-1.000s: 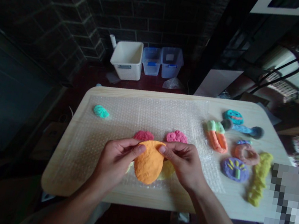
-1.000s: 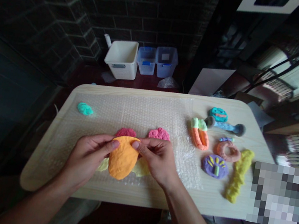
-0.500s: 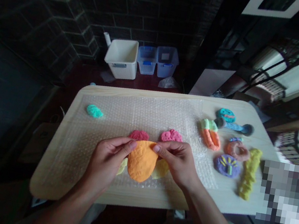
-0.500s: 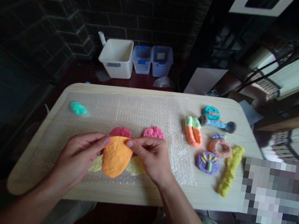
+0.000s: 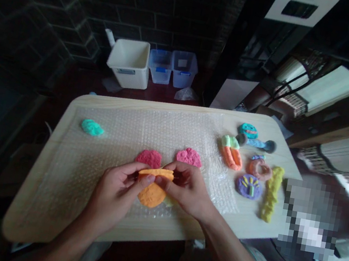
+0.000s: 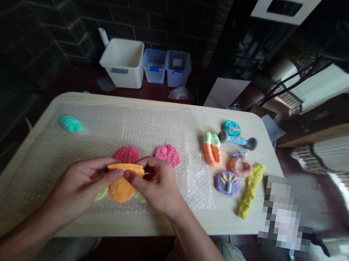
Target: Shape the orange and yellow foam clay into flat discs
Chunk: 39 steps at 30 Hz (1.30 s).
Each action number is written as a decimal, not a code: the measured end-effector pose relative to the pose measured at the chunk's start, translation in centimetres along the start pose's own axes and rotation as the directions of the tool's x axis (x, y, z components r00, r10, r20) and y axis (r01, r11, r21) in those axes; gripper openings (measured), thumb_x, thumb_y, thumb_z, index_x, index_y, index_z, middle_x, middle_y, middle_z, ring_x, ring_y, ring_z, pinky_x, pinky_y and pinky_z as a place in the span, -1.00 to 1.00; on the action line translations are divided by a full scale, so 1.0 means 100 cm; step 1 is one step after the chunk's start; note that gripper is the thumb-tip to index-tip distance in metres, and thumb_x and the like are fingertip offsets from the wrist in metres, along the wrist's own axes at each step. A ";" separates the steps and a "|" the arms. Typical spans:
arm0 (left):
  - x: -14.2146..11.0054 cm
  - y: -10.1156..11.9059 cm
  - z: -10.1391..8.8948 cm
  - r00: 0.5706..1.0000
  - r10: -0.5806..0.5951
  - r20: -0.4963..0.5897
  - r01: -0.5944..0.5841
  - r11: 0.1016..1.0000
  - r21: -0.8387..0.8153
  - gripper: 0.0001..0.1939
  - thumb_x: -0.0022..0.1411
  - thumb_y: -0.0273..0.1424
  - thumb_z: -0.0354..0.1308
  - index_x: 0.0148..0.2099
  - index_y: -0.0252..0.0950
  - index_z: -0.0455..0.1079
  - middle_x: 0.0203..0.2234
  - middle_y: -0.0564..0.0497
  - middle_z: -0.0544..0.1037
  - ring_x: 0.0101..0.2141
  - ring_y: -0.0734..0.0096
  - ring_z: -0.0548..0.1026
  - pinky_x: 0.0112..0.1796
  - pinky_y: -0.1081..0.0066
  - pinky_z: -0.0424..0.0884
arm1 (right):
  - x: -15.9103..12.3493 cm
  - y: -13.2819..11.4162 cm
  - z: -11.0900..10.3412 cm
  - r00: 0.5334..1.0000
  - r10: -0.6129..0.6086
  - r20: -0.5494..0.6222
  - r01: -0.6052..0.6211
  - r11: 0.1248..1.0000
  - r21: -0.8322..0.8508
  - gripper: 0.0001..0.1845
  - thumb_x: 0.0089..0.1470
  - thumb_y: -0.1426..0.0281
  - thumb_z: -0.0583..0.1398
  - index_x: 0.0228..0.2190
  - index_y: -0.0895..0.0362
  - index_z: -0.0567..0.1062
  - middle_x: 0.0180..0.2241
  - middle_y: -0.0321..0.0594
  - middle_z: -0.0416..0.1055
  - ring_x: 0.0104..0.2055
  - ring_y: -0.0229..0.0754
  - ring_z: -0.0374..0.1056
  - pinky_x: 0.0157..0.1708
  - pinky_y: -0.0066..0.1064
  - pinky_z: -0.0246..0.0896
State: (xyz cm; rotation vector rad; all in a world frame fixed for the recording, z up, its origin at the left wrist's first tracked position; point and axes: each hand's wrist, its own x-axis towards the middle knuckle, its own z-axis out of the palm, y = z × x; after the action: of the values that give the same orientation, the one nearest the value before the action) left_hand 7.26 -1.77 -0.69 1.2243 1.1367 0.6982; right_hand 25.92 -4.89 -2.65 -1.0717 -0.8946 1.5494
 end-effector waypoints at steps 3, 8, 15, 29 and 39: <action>0.000 -0.001 0.003 1.000 0.009 0.011 -0.008 1.000 -0.022 -0.76 0.21 -0.24 0.44 -0.14 -0.26 0.61 -0.28 -0.06 0.72 -0.27 0.19 0.69 -0.24 0.37 0.60 | -0.001 0.001 -0.001 1.000 0.001 -0.012 -0.001 0.998 -0.061 -0.63 -0.07 0.21 0.56 -0.40 0.16 0.59 -0.49 -0.32 0.45 -0.49 -0.32 0.28 -0.49 -0.49 0.20; 0.000 0.000 0.007 0.996 -0.015 0.083 0.025 0.993 -0.117 -0.74 0.16 -0.26 0.46 -0.18 -0.28 0.55 -0.27 -0.10 0.71 -0.27 0.19 0.67 -0.24 0.35 0.59 | -0.003 0.004 0.000 1.000 0.000 -0.028 -0.003 0.997 -0.082 -0.64 -0.04 0.21 0.53 -0.38 0.15 0.56 -0.49 -0.31 0.45 -0.51 -0.30 0.28 -0.51 -0.48 0.23; -0.003 0.003 0.003 0.997 0.006 0.073 -0.003 0.999 -0.042 -0.80 0.26 -0.28 0.38 -0.14 -0.29 0.58 -0.29 -0.08 0.68 -0.29 0.24 0.64 -0.24 0.37 0.56 | -0.002 0.004 -0.001 1.000 -0.013 -0.013 0.012 0.995 -0.095 -0.66 -0.05 0.23 0.55 -0.38 0.16 0.60 -0.47 -0.28 0.48 -0.47 -0.29 0.31 -0.47 -0.48 0.24; -0.003 0.003 0.003 0.996 0.009 0.092 -0.006 0.999 -0.034 -0.80 0.21 -0.28 0.41 -0.21 -0.29 0.57 -0.39 -0.01 0.62 -0.37 0.30 0.57 -0.32 0.41 0.52 | -0.003 0.007 -0.003 1.000 0.021 0.022 -0.020 0.999 -0.045 -0.65 -0.04 0.22 0.55 -0.38 0.16 0.60 -0.48 -0.29 0.48 -0.47 -0.28 0.34 -0.47 -0.47 0.26; 0.000 0.000 0.000 0.997 0.008 0.077 -0.003 0.998 -0.061 -0.78 0.29 -0.24 0.38 -0.18 -0.30 0.62 -0.34 -0.04 0.67 -0.33 0.30 0.61 -0.27 0.40 0.53 | 0.000 0.005 -0.004 0.998 0.018 -0.059 -0.016 0.999 0.033 -0.66 -0.13 0.26 0.60 -0.42 0.15 0.64 -0.50 -0.30 0.53 -0.50 -0.30 0.36 -0.49 -0.49 0.28</action>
State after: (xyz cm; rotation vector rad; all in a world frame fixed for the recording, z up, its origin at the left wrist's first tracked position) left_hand 7.24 -1.72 -0.70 1.1932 1.0416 0.6790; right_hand 26.18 -4.97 -3.22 -1.0985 -0.8194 1.5333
